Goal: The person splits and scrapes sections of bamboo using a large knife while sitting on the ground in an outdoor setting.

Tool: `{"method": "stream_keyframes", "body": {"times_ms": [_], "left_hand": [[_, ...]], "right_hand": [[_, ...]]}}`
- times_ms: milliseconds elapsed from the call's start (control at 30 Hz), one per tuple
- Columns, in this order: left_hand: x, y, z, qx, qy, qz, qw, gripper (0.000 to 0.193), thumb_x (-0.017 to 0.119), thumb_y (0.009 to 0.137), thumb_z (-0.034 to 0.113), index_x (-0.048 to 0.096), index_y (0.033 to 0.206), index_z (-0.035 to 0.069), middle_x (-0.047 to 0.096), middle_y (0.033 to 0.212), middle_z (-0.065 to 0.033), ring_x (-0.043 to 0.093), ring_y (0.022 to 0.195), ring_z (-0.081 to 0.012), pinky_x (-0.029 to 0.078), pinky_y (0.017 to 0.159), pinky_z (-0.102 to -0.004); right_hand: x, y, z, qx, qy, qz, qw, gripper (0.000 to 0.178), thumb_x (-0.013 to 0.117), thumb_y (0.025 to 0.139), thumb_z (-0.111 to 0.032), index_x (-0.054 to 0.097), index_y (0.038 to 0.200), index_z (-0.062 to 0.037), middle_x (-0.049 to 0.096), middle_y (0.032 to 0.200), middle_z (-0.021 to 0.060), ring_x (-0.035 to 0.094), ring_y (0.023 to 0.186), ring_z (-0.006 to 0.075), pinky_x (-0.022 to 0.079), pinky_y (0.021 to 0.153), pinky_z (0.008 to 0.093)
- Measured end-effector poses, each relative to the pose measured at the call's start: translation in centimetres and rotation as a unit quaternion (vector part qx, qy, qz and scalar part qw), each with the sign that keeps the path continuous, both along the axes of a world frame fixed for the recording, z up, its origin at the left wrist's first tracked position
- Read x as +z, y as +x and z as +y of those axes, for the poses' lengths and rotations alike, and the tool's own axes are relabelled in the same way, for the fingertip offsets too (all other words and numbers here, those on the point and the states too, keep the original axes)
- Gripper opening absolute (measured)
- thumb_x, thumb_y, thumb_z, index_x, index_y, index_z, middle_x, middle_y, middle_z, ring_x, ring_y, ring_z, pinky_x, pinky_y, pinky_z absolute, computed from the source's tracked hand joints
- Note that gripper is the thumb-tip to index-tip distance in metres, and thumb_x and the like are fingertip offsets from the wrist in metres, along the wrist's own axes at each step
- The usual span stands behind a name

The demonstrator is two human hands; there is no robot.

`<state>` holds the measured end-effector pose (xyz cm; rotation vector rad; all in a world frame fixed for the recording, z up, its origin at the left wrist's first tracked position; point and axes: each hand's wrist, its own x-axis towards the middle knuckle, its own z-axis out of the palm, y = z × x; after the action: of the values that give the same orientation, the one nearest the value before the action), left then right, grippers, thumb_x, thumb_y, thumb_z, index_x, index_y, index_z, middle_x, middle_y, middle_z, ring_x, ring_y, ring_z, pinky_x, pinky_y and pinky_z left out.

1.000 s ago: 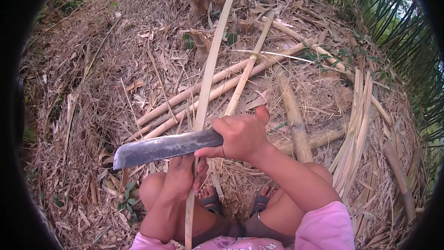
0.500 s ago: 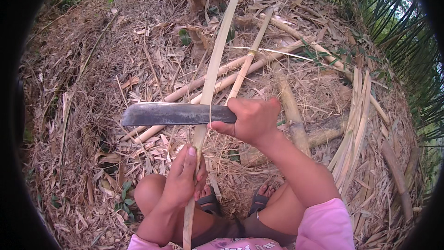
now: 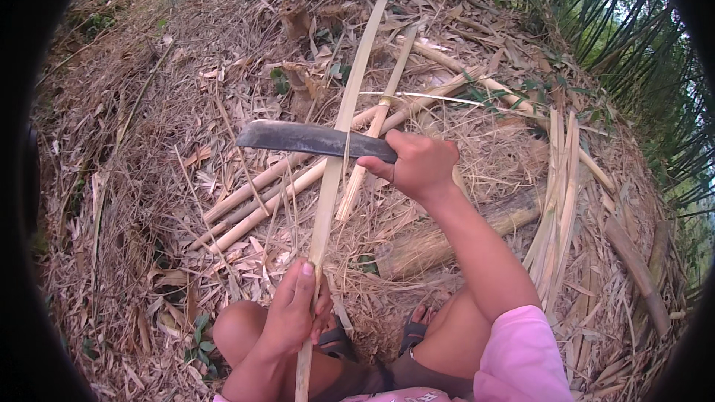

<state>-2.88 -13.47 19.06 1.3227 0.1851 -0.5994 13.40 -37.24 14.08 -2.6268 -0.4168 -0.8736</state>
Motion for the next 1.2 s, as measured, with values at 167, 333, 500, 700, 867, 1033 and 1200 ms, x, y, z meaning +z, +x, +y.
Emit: {"method": "stream_keyframes", "body": {"times_ms": [167, 333, 500, 700, 867, 1033, 1200], "left_hand": [[-0.1, -0.7, -0.3, -0.039, 0.010, 0.000, 0.999, 0.032, 0.028, 0.108, 0.035, 0.038, 0.095, 0.007, 0.041, 0.060, -0.0019, 0.036, 0.034, -0.0088, 0.035, 0.034, -0.0219], [-0.7, -1.5, 0.1, -0.064, -0.010, 0.018, 0.998, 0.030, 0.029, 0.108, 0.033, 0.040, 0.104, 0.006, 0.043, 0.061, -0.0017, 0.037, 0.036, -0.0087, 0.035, 0.034, -0.0231], [-0.2, -1.7, -0.1, -0.069, 0.005, 0.037, 0.997, 0.031, 0.031, 0.108, 0.035, 0.041, 0.101, 0.006, 0.042, 0.058, -0.0018, 0.038, 0.036, -0.0089, 0.035, 0.033, -0.0230], [-1.2, -3.9, 0.4, -0.100, 0.006, 0.012, 0.995, 0.036, 0.031, 0.108, 0.037, 0.040, 0.092, 0.006, 0.043, 0.062, -0.0042, 0.038, 0.035, -0.0105, 0.033, 0.031, -0.0234], [-0.9, -4.4, 0.4, -0.088, 0.024, 0.022, 0.996, 0.030, 0.034, 0.108, 0.029, 0.045, 0.088, 0.010, 0.040, 0.054, 0.0003, 0.034, 0.038, -0.0105, 0.028, 0.035, -0.0232], [-1.0, -6.4, 0.9, -0.131, 0.014, 0.040, 0.991, 0.027, 0.035, 0.108, 0.027, 0.045, 0.090, 0.009, 0.040, 0.055, 0.0002, 0.036, 0.041, -0.0107, 0.029, 0.036, -0.0234], [-0.2, -8.2, 1.3, -0.109, -0.020, 0.096, 0.989, 0.023, 0.037, 0.108, 0.026, 0.046, 0.095, 0.010, 0.038, 0.057, 0.0008, 0.035, 0.043, -0.0102, 0.028, 0.039, -0.0230]], "right_hand": [[-0.3, 2.0, -3.0, -0.058, 0.033, 0.041, 0.997, 0.069, 0.047, 0.085, -0.077, 0.055, 0.067, -0.0106, 0.058, 0.057, 0.0086, 0.061, 0.052, 0.0313, 0.044, 0.045, 0.0432], [-0.7, 2.5, -5.6, -0.077, 0.009, 0.047, 0.996, 0.070, 0.046, 0.086, -0.076, 0.054, 0.069, -0.0087, 0.055, 0.058, 0.0123, 0.060, 0.057, 0.0361, 0.044, 0.048, 0.0437], [-1.5, 2.7, -6.5, -0.105, -0.012, 0.028, 0.994, 0.068, 0.047, 0.089, -0.073, 0.056, 0.070, -0.0083, 0.056, 0.057, 0.0120, 0.060, 0.056, 0.0359, 0.045, 0.049, 0.0445], [-1.6, 3.8, -10.2, -0.188, 0.113, 0.118, 0.969, 0.072, 0.042, 0.090, -0.074, 0.063, 0.075, -0.0068, 0.059, 0.057, 0.0140, 0.063, 0.061, 0.0390, 0.048, 0.056, 0.0479], [-1.5, 3.4, -10.8, -0.236, 0.119, 0.147, 0.953, 0.079, 0.034, 0.091, -0.076, 0.066, 0.077, -0.0046, 0.064, 0.075, 0.0234, 0.063, 0.077, 0.0437, 0.050, 0.070, 0.0528], [-2.3, 3.6, -14.9, -0.278, 0.174, 0.089, 0.941, 0.080, 0.033, 0.094, -0.072, 0.067, 0.080, -0.0019, 0.063, 0.074, 0.0247, 0.062, 0.078, 0.0453, 0.049, 0.072, 0.0499], [-1.9, 3.1, -17.4, -0.319, 0.217, 0.114, 0.915, 0.082, 0.031, 0.094, -0.072, 0.071, 0.088, -0.0008, 0.064, 0.076, 0.0277, 0.062, 0.083, 0.0478, 0.048, 0.075, 0.0502]]}}
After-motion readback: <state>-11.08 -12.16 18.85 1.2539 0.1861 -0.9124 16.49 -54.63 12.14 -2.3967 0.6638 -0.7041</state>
